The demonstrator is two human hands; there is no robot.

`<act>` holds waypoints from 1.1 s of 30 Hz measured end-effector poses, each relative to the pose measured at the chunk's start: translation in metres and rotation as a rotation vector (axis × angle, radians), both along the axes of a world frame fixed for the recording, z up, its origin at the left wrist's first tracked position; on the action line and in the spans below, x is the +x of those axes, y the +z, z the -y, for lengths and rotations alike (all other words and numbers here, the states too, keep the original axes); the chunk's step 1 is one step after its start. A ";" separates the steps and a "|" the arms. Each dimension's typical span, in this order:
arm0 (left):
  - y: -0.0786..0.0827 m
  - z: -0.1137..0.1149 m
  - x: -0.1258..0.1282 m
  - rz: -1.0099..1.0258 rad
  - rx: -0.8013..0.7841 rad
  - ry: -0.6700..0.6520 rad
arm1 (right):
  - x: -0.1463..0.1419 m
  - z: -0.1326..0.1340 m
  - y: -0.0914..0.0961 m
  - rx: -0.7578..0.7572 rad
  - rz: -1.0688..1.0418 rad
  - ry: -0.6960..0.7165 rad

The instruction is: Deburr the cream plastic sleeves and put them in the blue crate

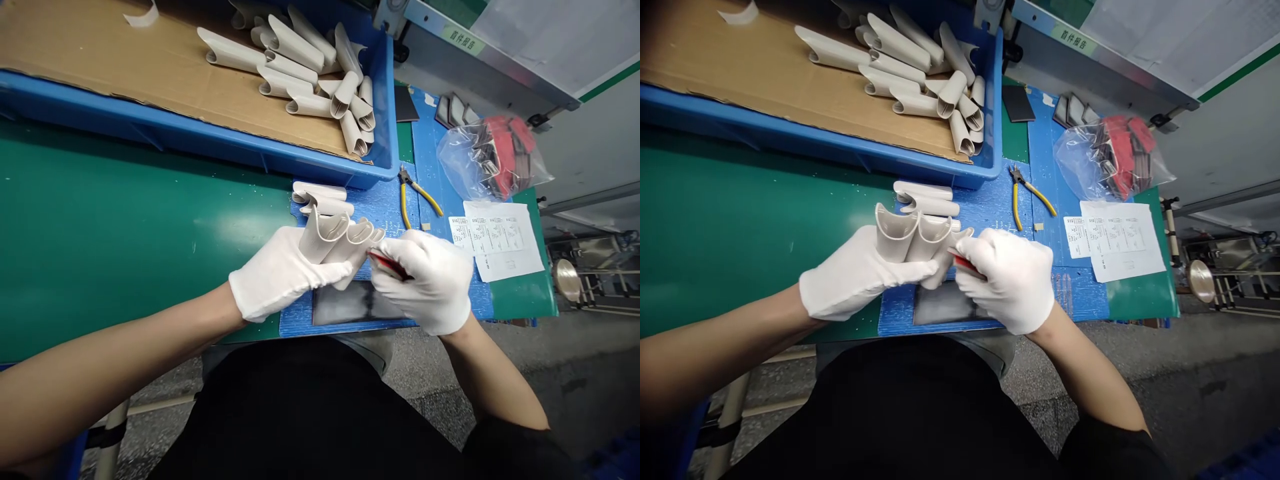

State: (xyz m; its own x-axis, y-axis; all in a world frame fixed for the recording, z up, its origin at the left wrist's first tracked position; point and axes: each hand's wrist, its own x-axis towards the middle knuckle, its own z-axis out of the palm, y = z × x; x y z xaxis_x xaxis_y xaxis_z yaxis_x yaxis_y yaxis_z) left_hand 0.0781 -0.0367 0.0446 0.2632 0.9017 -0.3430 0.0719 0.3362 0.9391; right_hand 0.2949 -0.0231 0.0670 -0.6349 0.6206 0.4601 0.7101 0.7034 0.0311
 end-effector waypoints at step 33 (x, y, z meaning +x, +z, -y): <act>0.000 0.001 0.000 0.475 -0.402 0.116 | 0.073 -0.063 -0.004 -0.161 -0.405 -0.587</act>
